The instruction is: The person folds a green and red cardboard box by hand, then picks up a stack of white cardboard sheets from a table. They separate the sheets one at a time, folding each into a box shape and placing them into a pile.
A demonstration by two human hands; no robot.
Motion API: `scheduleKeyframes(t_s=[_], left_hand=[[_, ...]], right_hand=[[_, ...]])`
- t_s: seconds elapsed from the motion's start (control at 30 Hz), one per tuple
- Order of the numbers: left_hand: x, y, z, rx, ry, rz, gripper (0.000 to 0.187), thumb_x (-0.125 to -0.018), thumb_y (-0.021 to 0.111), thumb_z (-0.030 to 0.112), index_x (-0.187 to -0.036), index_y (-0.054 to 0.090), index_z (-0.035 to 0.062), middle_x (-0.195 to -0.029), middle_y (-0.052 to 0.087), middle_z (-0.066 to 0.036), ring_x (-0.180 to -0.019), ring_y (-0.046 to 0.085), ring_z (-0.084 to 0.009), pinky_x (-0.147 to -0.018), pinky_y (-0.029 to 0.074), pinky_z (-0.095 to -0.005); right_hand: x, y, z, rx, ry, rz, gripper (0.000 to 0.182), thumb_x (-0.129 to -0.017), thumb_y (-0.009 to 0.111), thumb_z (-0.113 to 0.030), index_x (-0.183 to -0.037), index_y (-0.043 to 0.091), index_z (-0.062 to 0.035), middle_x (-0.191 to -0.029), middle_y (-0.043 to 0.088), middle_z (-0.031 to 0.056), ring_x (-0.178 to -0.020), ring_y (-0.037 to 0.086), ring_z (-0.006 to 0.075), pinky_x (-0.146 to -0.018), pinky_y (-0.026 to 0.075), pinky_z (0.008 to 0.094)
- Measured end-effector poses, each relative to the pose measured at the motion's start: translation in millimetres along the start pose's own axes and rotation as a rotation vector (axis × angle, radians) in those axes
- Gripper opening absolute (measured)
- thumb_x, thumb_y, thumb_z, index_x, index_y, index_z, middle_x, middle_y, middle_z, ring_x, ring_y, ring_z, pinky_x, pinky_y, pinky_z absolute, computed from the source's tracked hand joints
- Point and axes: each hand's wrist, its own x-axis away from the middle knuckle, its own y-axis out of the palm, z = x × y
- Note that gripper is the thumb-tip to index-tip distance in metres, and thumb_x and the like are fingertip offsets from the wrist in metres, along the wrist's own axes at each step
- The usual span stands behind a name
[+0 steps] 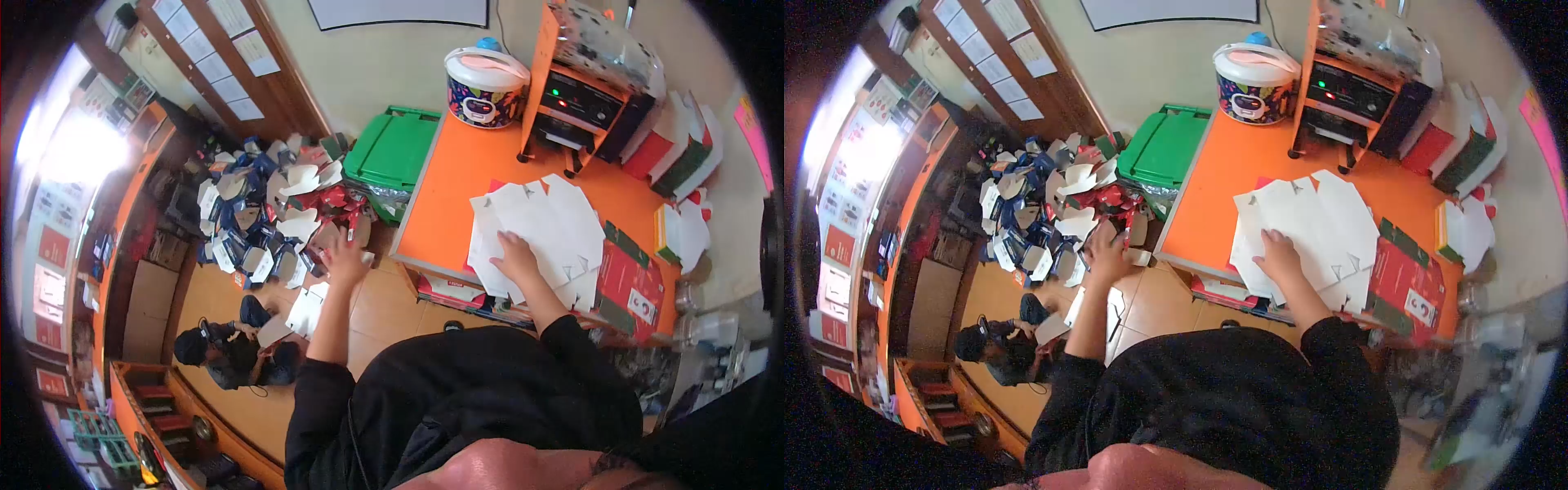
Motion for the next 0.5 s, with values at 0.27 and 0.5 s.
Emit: scheduleKeyframes(t_s=[0.27, 0.5], left_hand=[[70.6, 6.9, 28.5, 0.262, -0.062, -0.203, 0.070, -0.068, 0.069, 0.040, -0.129, 0.037, 0.0295, -0.140, 0.024, -0.011, -0.127, 0.024, -0.0380, -0.094, 0.025, -0.0600], [56.8, -128.7, 100.5, 0.416, 0.419, 0.521, 0.084, -0.056, 0.078, 0.036, -0.127, 0.037, 0.0168, -0.135, 0.034, -0.008, -0.127, 0.027, -0.0297, -0.100, 0.022, -0.0460]], right_hand=[[-29.7, -58.0, 17.7, -0.327, 0.004, 0.115, 0.026, -0.075, 0.048, -0.001, -0.099, 0.055, -0.0009, -0.092, 0.061, 0.0208, -0.086, 0.059, 0.0356, -0.076, 0.046, 0.0410], [-6.9, -161.2, -35.4, -0.534, -0.525, -0.195, 0.014, -0.073, 0.051, 0.004, -0.085, 0.053, -0.0013, -0.074, 0.058, 0.0122, -0.076, 0.058, 0.0273, -0.071, 0.045, 0.0315]])
